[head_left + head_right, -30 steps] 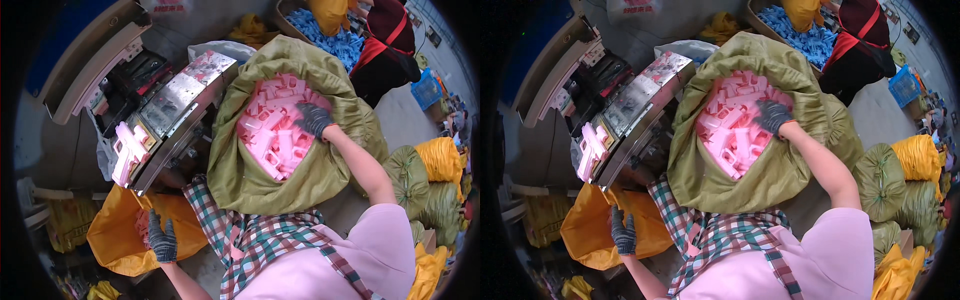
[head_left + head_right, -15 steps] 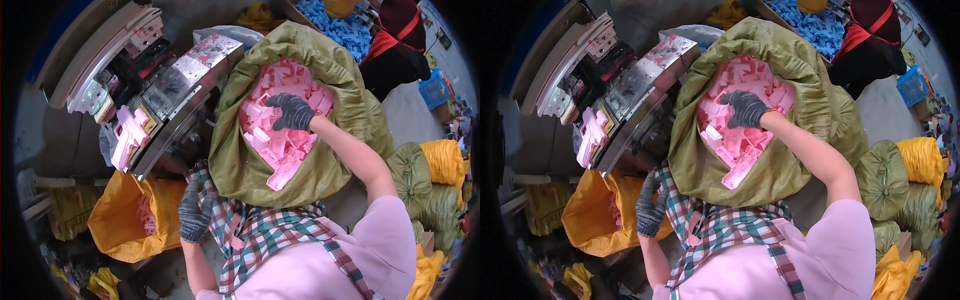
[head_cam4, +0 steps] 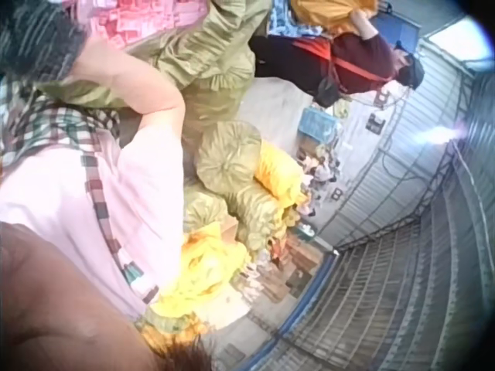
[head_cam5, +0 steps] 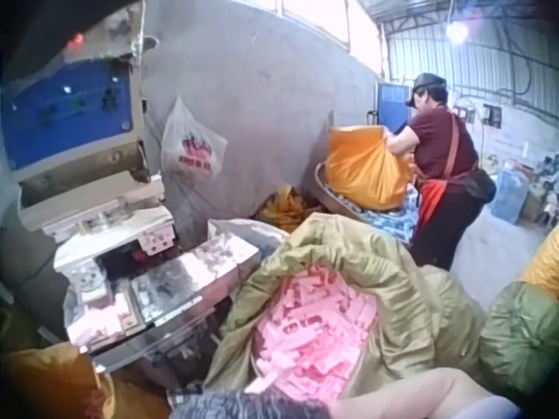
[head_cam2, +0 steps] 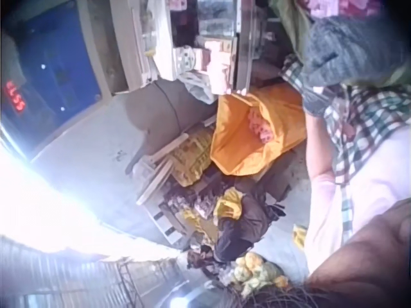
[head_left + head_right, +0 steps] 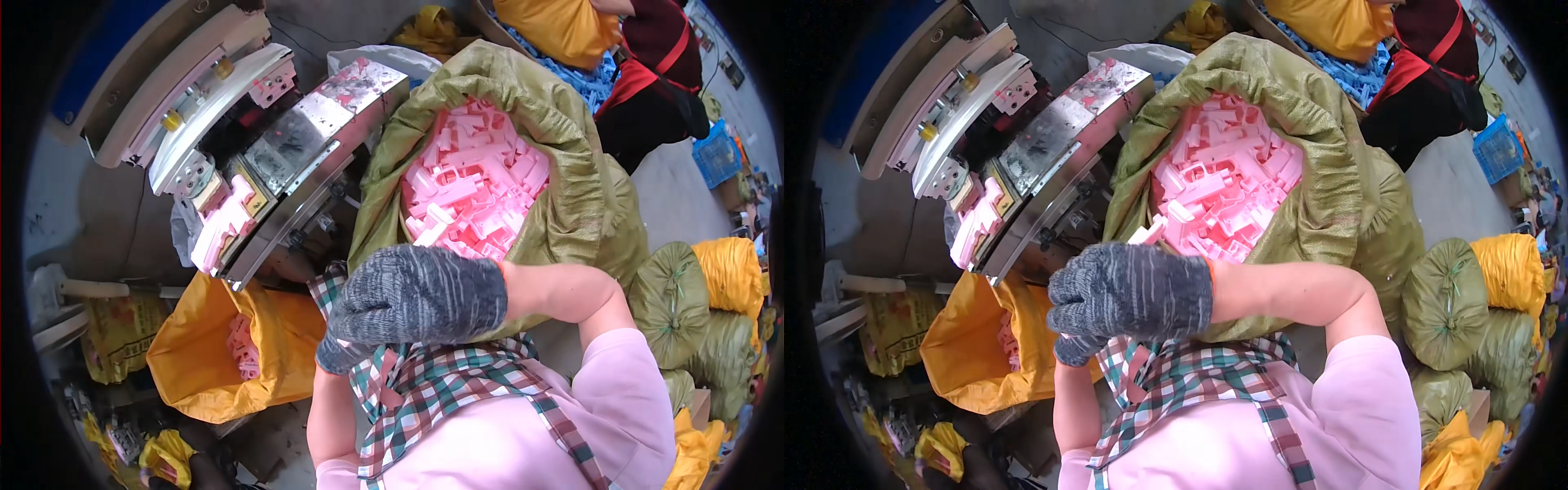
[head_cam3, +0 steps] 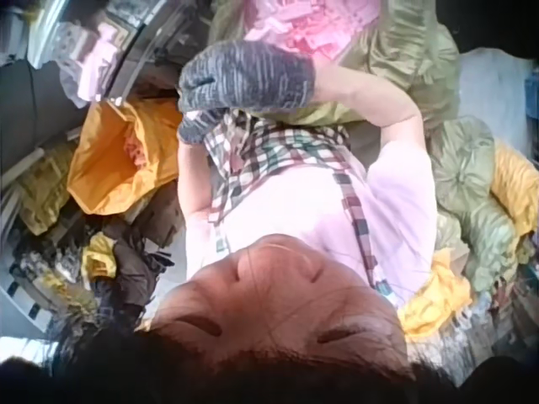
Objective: The person prints designs onto toy gun parts by placing them one by one into a printing machine and transferring the finished pieces into a sack.
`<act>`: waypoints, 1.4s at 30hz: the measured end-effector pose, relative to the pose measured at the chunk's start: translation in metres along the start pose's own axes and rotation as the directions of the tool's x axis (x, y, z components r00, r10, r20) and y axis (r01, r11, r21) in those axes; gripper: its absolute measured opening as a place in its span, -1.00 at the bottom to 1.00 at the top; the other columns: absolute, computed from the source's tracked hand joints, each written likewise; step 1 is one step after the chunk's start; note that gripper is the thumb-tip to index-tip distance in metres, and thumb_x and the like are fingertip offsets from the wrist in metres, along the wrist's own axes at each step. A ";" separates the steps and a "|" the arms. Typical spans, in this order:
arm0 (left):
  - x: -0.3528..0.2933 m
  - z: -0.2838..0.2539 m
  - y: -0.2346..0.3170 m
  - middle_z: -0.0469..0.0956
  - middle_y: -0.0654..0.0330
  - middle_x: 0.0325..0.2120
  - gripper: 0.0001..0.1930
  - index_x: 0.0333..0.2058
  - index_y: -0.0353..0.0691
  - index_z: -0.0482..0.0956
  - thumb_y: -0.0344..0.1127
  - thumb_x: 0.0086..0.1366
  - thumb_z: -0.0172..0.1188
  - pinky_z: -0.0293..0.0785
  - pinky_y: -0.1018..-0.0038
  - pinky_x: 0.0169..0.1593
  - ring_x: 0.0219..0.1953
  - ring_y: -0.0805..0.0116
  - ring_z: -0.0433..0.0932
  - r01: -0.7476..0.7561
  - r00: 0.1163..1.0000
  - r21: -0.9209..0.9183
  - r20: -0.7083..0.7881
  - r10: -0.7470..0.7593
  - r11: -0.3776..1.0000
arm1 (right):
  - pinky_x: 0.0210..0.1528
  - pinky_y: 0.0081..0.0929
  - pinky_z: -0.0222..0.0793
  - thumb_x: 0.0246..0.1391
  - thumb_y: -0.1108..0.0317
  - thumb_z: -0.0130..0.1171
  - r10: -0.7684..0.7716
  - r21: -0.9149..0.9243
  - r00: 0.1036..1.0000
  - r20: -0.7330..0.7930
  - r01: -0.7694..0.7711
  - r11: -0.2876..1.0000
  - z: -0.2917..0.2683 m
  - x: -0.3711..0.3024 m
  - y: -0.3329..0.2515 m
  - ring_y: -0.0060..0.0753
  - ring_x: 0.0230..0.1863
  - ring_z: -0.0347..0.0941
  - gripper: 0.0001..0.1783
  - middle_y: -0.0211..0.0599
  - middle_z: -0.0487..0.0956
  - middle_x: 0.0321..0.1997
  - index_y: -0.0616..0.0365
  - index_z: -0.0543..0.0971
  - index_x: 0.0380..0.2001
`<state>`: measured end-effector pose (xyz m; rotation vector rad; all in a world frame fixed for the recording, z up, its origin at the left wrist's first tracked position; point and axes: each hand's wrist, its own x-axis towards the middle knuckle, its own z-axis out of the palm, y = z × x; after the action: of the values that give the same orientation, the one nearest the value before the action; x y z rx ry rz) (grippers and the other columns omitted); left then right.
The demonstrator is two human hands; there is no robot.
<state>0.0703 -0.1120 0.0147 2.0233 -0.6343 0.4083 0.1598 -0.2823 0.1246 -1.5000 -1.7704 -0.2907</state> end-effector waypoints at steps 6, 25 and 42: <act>-0.004 -0.004 0.015 0.52 -0.01 -0.34 -0.59 -0.20 -0.27 0.49 -0.30 -0.09 0.31 0.39 0.25 -0.14 -0.23 0.03 0.50 0.375 0.911 0.549 -0.367 -0.187 0.747 | -0.05 -0.16 0.29 -0.10 0.24 0.10 0.483 -0.313 0.856 0.183 -0.415 0.854 0.011 -0.027 -0.006 -0.07 -0.12 0.42 -0.55 -0.06 0.47 -0.17 0.23 0.46 -0.11; 0.021 -0.153 -0.027 0.45 0.01 -0.19 -0.49 -0.02 -0.26 0.41 -0.20 0.06 0.25 0.31 0.21 -0.04 -0.12 0.03 0.39 0.351 0.932 0.908 -0.361 0.006 0.227 | 0.05 -0.45 0.36 -0.24 0.41 0.41 0.653 0.342 0.725 -0.219 -0.570 0.747 -0.023 -0.018 0.069 -0.40 0.00 0.42 -0.32 -0.24 0.50 -0.02 0.12 0.41 0.05; -0.169 -0.149 -0.023 0.29 -0.16 0.03 -0.21 0.17 -0.34 0.15 -0.17 0.01 0.28 0.11 0.14 0.20 0.11 -0.13 0.23 0.695 0.641 0.718 -0.640 -0.423 -0.034 | 0.09 -0.26 0.28 -0.04 0.33 0.13 0.220 -0.179 0.975 0.013 -0.215 0.960 0.047 0.074 0.148 -0.04 0.05 0.37 -0.57 -0.07 0.45 0.03 0.16 0.47 -0.04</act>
<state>-0.0580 0.0730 -0.0147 3.0631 1.0254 0.5597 0.2756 -0.1581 0.0983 -1.8187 -1.6198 -0.3192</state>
